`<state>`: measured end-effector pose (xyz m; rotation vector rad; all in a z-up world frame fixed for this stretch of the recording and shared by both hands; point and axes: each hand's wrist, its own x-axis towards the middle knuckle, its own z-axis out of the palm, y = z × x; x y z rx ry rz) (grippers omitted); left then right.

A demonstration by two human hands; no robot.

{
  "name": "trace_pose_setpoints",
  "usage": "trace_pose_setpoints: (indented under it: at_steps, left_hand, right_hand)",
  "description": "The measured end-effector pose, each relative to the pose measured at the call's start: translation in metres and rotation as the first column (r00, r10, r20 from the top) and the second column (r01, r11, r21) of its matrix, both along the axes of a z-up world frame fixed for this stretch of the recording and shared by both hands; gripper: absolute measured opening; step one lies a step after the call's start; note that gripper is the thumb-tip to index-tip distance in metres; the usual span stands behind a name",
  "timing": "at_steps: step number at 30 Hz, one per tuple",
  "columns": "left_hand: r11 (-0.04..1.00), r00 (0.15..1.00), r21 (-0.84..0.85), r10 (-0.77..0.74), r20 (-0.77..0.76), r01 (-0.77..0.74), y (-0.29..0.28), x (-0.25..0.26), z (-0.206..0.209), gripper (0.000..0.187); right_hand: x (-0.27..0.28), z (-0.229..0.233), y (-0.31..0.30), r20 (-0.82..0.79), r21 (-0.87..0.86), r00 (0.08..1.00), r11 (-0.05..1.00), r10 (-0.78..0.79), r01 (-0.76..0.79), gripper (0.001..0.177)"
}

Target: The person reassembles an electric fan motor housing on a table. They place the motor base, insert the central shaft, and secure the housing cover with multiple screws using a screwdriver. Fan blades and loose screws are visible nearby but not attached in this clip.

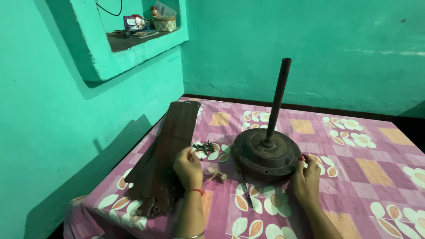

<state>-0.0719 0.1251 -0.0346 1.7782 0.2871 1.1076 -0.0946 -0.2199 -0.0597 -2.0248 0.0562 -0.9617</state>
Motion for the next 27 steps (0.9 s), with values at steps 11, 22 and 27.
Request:
trace_pose_setpoints:
  at_steps: [11, 22, 27]
  left_hand:
    - [0.902, 0.913, 0.407, 0.037, -0.405, 0.144, -0.009, 0.013, -0.008, 0.052]
    - [0.859, 0.844, 0.422, -0.02, -0.536, 0.289, -0.003, 0.013, 0.028, 0.028]
    - [0.915, 0.918, 0.35, -0.05, -0.393, 0.2, 0.0, 0.016, 0.017, 0.016]
  right_hand:
    - [-0.002, 0.007, 0.005, -0.044, 0.011, 0.999, 1.0, -0.009, 0.009, 0.041]
    - [0.002, 0.006, 0.003, -0.106, 0.033, 0.994, 0.999, -0.031, 0.035, 0.042]
    - [0.003, 0.004, 0.003, -0.064, 0.003, 0.997, 0.999, -0.033, 0.033, 0.041]
